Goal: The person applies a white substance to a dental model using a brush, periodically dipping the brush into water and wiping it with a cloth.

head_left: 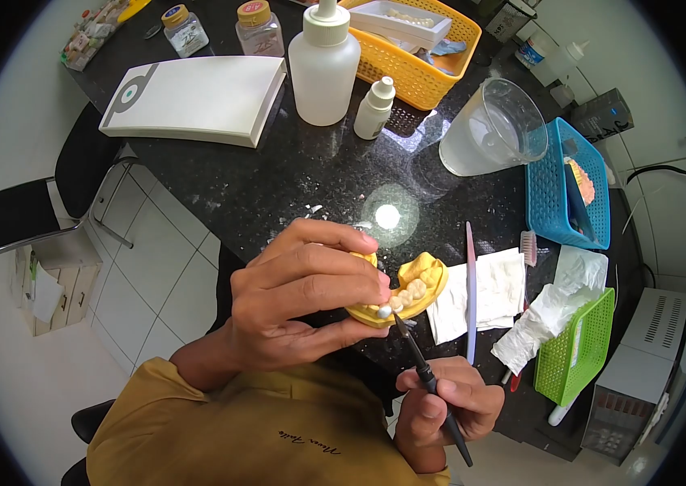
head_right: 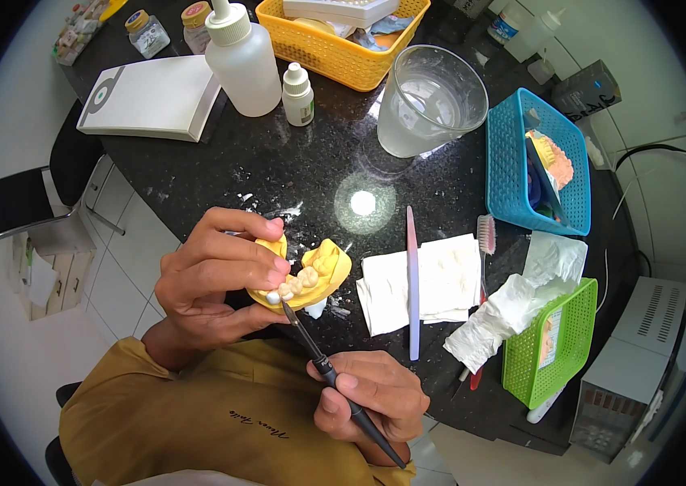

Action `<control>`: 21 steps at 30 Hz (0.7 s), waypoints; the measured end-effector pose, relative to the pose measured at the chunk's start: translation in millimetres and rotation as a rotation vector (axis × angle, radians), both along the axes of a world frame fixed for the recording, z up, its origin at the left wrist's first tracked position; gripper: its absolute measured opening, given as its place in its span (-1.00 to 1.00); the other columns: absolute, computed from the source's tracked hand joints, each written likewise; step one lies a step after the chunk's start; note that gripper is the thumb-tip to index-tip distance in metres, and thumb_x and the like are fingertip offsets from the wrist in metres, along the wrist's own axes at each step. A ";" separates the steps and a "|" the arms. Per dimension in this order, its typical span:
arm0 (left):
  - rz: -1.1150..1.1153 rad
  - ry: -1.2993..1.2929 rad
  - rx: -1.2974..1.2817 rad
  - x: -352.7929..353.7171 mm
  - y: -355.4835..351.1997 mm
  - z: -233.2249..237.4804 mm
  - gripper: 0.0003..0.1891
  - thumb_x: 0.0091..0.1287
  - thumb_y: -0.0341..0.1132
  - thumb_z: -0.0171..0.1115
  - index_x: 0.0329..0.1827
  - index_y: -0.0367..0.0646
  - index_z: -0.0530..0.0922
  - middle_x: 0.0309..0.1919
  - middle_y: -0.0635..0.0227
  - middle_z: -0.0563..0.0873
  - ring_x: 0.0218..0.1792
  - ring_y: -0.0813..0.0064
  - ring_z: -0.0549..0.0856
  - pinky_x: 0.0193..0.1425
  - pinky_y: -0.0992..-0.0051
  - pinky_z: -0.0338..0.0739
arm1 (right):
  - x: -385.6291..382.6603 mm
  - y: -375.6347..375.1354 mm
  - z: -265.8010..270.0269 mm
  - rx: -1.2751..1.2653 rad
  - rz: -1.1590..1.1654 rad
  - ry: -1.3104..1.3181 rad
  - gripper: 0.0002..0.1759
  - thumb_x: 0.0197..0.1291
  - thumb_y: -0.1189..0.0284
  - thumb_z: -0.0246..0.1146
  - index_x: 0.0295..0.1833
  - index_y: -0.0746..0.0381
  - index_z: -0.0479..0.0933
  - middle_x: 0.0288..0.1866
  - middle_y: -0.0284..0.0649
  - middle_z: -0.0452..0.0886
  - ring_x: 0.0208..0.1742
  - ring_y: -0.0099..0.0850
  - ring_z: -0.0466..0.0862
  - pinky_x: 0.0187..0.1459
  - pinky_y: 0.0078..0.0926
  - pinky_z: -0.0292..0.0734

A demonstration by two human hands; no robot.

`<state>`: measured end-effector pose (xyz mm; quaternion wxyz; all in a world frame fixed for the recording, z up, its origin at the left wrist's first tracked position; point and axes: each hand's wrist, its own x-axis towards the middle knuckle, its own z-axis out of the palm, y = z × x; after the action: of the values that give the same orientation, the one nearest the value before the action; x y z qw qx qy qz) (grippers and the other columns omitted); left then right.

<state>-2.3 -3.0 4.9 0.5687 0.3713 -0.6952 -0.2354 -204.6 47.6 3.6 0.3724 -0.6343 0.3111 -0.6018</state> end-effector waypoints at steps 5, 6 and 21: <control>-0.031 -0.048 -0.020 3.8 -0.4 -2.6 -0.62 0.00 -0.32 0.63 -0.14 -0.19 0.69 -0.20 0.24 0.77 0.04 0.14 0.68 0.08 0.27 0.67 | -1.1 -0.4 0.7 0.000 0.020 0.009 -0.61 0.03 0.71 0.38 0.00 0.36 0.48 -0.37 0.02 0.70 -0.36 -0.21 0.76 -0.34 -0.40 0.70; -0.034 -0.047 -0.019 3.9 -0.4 -2.4 -0.63 0.00 -0.33 0.63 -0.14 -0.19 0.69 -0.20 0.24 0.77 0.04 0.14 0.68 0.09 0.27 0.67 | -1.4 -0.6 0.9 0.001 0.020 0.009 -0.61 0.03 0.71 0.38 0.00 0.36 0.48 -0.37 0.02 0.70 -0.36 -0.21 0.76 -0.34 -0.40 0.70; -0.034 -0.062 -0.018 4.1 -0.9 -1.1 -0.63 -0.01 -0.34 0.63 -0.14 -0.18 0.68 -0.20 0.24 0.77 0.04 0.15 0.68 0.09 0.28 0.67 | -0.2 -1.0 0.2 -0.007 0.011 -0.001 -0.61 0.03 0.70 0.40 0.00 0.37 0.48 -0.37 0.02 0.70 -0.35 -0.20 0.77 -0.33 -0.40 0.71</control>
<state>1.7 -3.9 3.8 0.5460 0.3614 -0.7209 -0.2271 -204.8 46.7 3.8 0.3738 -0.6369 0.3054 -0.6011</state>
